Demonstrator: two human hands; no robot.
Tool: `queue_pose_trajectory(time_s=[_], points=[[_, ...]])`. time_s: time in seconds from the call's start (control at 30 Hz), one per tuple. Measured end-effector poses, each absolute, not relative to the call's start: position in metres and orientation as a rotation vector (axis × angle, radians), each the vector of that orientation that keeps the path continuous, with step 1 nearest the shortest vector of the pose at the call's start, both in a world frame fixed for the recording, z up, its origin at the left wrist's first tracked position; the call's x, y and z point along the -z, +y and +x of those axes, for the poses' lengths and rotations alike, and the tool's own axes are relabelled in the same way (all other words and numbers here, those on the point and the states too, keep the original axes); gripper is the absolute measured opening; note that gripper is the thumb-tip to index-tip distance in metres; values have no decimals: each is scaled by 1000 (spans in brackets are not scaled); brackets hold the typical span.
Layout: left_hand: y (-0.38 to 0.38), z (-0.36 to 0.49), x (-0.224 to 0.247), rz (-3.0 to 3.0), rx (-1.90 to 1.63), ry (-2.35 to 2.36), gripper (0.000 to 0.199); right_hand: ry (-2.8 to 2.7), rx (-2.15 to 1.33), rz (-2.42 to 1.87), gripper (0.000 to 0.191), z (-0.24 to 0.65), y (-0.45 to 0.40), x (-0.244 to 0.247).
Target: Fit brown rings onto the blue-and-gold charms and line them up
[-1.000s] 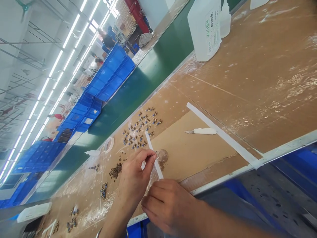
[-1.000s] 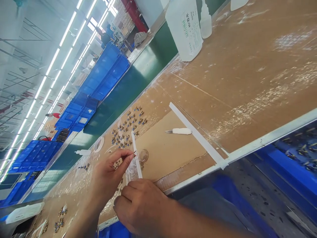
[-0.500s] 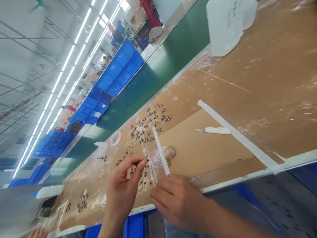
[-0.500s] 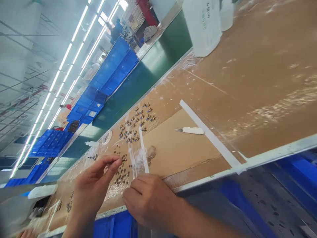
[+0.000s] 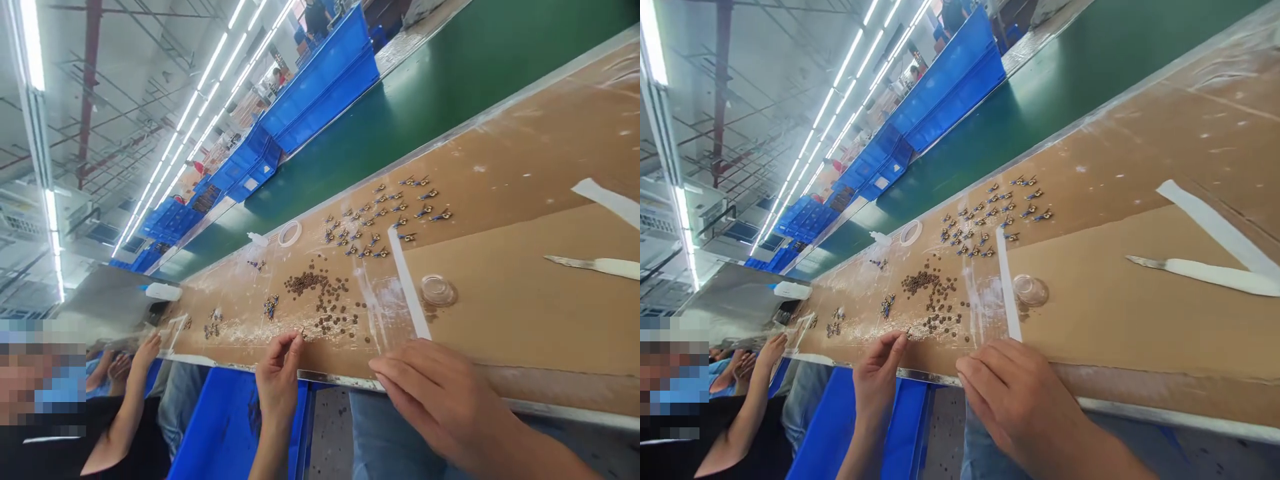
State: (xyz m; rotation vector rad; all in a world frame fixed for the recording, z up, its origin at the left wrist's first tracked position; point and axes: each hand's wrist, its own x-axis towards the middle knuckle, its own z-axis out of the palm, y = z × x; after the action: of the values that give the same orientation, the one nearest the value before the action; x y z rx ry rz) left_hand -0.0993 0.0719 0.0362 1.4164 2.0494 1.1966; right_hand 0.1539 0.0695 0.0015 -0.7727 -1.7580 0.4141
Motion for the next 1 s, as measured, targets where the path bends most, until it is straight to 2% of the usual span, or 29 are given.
queue_pose_trajectory(time_s=[0.17,0.47,0.87,1.0], points=[[75,-92,-27,1370,-1258,1973,25,-1814,-489,-728,18,128,68,-4],[77,-84,-20,1251,-1444,1865,19,-1927,-270,-967,16,90,87,-3],[73,-90,-15,1319,-1371,1853,13,-2108,-216,-995,21,81,101,0],[72,-89,-17,1331,-1327,1851,15,-2096,-251,-953,14,83,97,-3]])
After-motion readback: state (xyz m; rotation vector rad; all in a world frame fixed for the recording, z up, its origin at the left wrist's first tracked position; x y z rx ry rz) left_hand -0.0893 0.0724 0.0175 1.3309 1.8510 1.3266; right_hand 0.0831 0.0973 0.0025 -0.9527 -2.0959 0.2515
